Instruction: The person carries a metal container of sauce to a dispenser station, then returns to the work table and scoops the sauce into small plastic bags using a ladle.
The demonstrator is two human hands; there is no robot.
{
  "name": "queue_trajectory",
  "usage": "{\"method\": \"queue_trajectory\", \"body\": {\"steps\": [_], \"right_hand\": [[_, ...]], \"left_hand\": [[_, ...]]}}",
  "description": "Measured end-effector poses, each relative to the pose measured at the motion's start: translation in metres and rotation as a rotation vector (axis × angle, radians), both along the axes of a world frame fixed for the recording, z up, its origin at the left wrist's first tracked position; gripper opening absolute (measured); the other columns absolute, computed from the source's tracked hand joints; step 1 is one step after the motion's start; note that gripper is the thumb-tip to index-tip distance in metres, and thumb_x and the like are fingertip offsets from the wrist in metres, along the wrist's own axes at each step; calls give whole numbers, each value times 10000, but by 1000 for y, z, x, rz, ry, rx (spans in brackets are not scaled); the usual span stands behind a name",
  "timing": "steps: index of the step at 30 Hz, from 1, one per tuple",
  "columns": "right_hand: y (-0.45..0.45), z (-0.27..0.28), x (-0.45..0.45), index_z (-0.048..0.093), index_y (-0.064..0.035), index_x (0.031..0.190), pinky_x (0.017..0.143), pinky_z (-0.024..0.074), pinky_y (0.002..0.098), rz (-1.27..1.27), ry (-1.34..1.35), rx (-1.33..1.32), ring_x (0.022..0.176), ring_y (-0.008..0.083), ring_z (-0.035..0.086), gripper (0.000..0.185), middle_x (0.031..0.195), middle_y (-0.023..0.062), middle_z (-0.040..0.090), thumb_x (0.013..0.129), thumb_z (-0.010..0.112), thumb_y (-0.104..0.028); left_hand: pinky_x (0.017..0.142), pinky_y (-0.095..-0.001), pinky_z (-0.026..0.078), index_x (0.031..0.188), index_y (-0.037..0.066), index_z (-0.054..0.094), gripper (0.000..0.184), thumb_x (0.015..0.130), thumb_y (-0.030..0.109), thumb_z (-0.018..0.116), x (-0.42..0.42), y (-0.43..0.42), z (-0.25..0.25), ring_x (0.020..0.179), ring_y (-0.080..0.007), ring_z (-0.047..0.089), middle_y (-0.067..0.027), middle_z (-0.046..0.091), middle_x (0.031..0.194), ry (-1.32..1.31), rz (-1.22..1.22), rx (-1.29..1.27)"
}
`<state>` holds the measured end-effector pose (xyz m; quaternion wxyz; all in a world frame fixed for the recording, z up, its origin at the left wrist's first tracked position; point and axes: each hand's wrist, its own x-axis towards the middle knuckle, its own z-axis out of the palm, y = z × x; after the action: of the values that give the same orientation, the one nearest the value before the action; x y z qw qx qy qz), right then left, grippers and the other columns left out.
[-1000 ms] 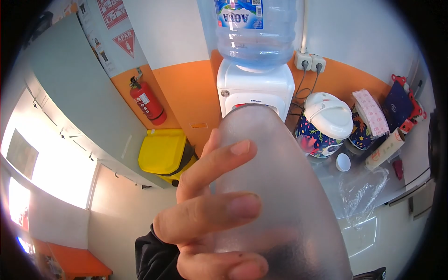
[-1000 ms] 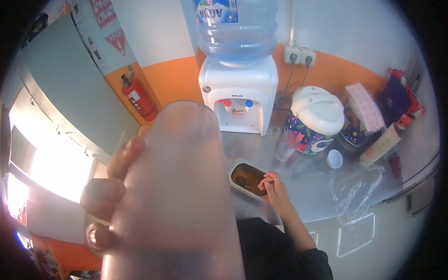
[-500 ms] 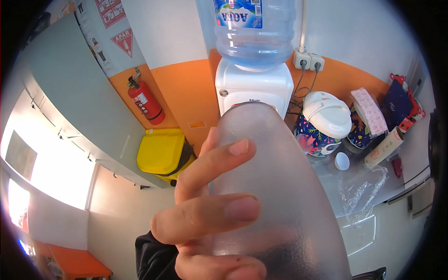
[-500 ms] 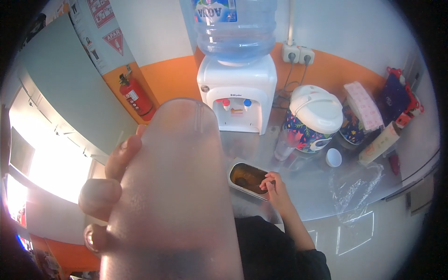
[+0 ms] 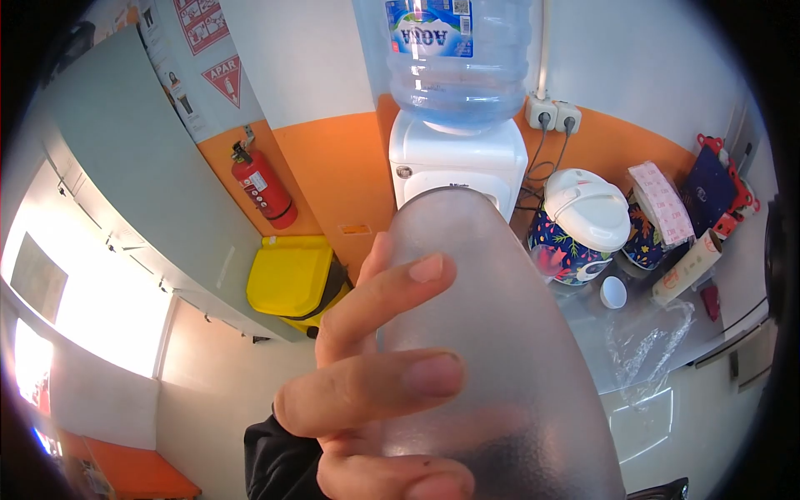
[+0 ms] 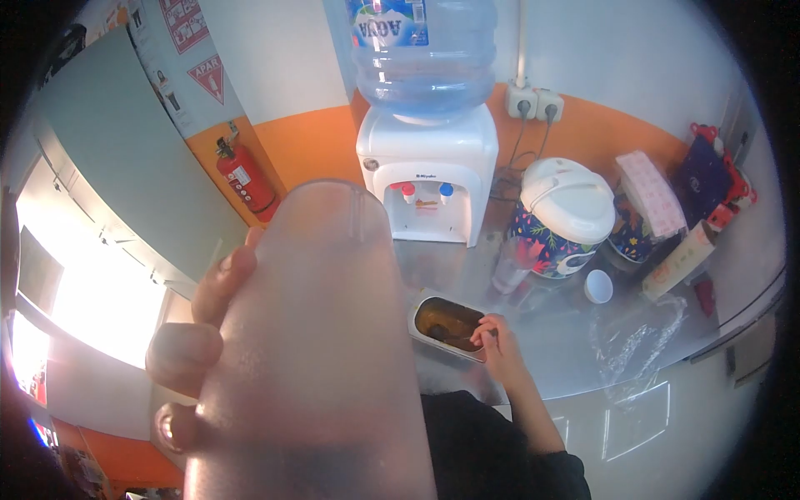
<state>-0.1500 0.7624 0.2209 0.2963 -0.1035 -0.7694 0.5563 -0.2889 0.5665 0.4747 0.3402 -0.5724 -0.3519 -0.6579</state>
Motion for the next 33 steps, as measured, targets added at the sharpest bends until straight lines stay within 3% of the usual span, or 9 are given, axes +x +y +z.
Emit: {"method": "queue_trajectory", "body": {"steps": [1,4,15,16,18,21,23,26,33], "right_hand": [[-15,47,-10,425,6,1085,671,465,275,1,-2,-4,705,159,558,220,831,106,583,916,409,-134],[13,-10,10,419,10,1089,688,466,279,-147,-84,21,705,166,560,220,842,110,579,919,400,-127],[-2,-4,9,430,-2,1057,664,448,277,-78,-61,-29,697,149,542,176,833,106,574,908,395,-88],[0,-6,13,430,-2,1057,664,448,277,-93,-77,-43,697,149,542,176,833,106,574,908,395,-88],[6,-5,18,429,-3,1044,669,442,269,-178,-8,107,706,141,535,162,848,106,572,906,385,-75],[-2,-5,6,426,-6,1046,672,440,265,-214,-15,46,707,148,534,160,847,102,572,906,393,-73],[-11,-2,-2,427,-6,1051,672,440,265,-201,7,-43,703,152,534,164,846,103,572,906,396,-76],[-13,4,-2,407,4,1062,713,461,281,-89,-141,-81,742,153,553,175,810,104,572,914,395,-90],[11,2,7,413,-12,1104,693,458,282,-237,-35,54,714,169,549,208,804,97,573,910,389,-85]], "left_hand": [[908,-483,398,1037,136,544,403,708,313,694,0,-2,0,990,-370,543,-121,484,1076,-6,6,-25],[907,-467,402,1043,120,546,422,703,318,698,2,-15,-1,997,-356,541,-127,485,1094,-30,43,-180],[901,-405,415,1064,60,553,496,685,338,710,-25,-64,-12,1021,-307,535,-148,488,1158,-137,485,-1369],[901,-405,415,1064,60,553,496,685,338,710,-34,-65,-26,1021,-307,535,-148,488,1158,-137,464,-1387],[945,-395,372,1035,54,586,610,562,384,786,-62,-65,-79,1009,-316,531,-133,526,1100,-163,297,-1015],[941,-364,377,1069,39,553,634,558,306,817,-79,-60,-137,1029,-275,522,-110,543,1076,-306,238,-1065],[909,-359,408,1211,11,401,856,508,180,858,-88,-60,-196,1084,-216,481,-110,489,1162,-789,-69,-1097],[920,-356,401,1237,11,355,887,521,165,856,-86,-62,-279,1079,-219,482,-109,462,1171,-997,-223,-988],[924,-357,393,1202,4,363,849,528,168,854,-51,-65,-335,1101,-233,460,-118,453,1138,-858,-137,-971]]}}
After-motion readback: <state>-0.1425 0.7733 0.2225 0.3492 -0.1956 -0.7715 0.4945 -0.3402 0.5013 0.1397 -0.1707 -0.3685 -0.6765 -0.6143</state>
